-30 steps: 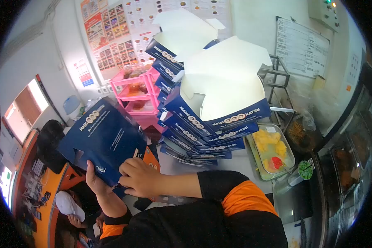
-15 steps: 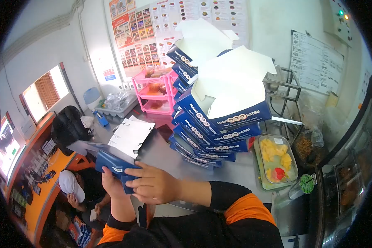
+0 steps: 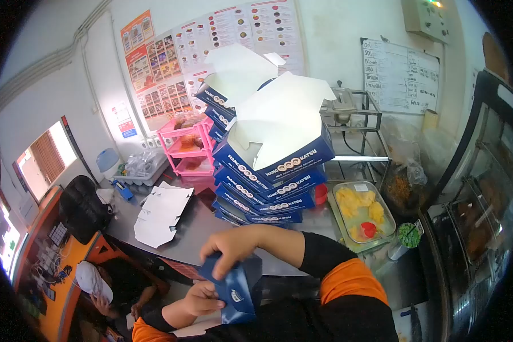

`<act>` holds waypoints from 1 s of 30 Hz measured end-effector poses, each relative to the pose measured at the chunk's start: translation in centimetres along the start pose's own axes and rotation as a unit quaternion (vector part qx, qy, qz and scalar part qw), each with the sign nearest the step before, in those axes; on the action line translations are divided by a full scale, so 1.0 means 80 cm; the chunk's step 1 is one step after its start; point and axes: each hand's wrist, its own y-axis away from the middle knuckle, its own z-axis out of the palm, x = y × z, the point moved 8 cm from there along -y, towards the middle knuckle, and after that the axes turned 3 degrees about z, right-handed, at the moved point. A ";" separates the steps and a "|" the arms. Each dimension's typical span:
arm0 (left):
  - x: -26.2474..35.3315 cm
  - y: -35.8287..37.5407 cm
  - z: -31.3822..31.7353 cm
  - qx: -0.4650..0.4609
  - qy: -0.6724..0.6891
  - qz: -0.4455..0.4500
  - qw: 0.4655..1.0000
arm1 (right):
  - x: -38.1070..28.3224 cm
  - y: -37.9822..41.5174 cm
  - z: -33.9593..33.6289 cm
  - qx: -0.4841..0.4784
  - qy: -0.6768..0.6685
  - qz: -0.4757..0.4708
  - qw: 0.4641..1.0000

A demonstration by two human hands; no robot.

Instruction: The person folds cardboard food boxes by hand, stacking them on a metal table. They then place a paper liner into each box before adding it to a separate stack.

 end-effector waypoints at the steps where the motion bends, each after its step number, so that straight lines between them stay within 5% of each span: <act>1: -0.005 0.000 -0.003 0.013 0.021 -0.014 1.000 | -0.003 -0.001 0.009 -0.019 0.009 -0.040 0.999; 3: -0.011 -0.004 0.000 0.037 0.066 -0.037 0.996 | -0.012 0.007 -0.008 0.104 0.012 -0.124 0.987; 6: -0.014 -0.007 0.007 0.015 0.047 -0.065 0.997 | -0.013 0.006 0.051 -0.108 0.045 -0.198 0.973; 9: -0.020 -0.006 -0.007 -0.039 -0.033 -0.066 0.996 | -0.019 0.010 0.058 -0.141 0.016 -0.159 0.977; 13: -0.002 0.008 -0.024 -0.244 0.019 -0.101 0.964 | -0.029 0.040 -0.008 0.085 -0.189 -0.104 0.973; 15: 0.043 0.015 -0.067 -0.170 0.089 -0.008 0.981 | -0.025 0.073 -0.069 0.281 -0.331 -0.221 0.873; 17: 0.097 0.036 -0.104 -0.009 0.127 0.162 0.978 | -0.009 0.094 -0.106 0.359 -0.515 -0.297 0.720; 20: 0.157 0.094 -0.073 0.196 -0.065 0.390 0.898 | 0.022 0.065 -0.106 0.422 -0.613 -0.299 0.597; 25: 0.172 0.168 -0.007 0.414 -0.393 0.514 0.641 | 0.056 0.012 -0.090 0.512 -0.466 -0.172 0.702; 27: 0.175 0.173 -0.016 0.422 -0.303 0.544 0.659 | 0.063 0.017 -0.080 0.593 -0.389 -0.124 0.694; 28: 0.173 0.181 -0.030 0.436 -0.279 0.552 0.654 | 0.022 0.025 -0.074 0.618 -0.178 -0.189 0.742; 30: 0.169 0.178 -0.040 0.457 -0.195 0.555 0.668 | -0.055 0.020 -0.012 0.568 0.191 -0.270 0.754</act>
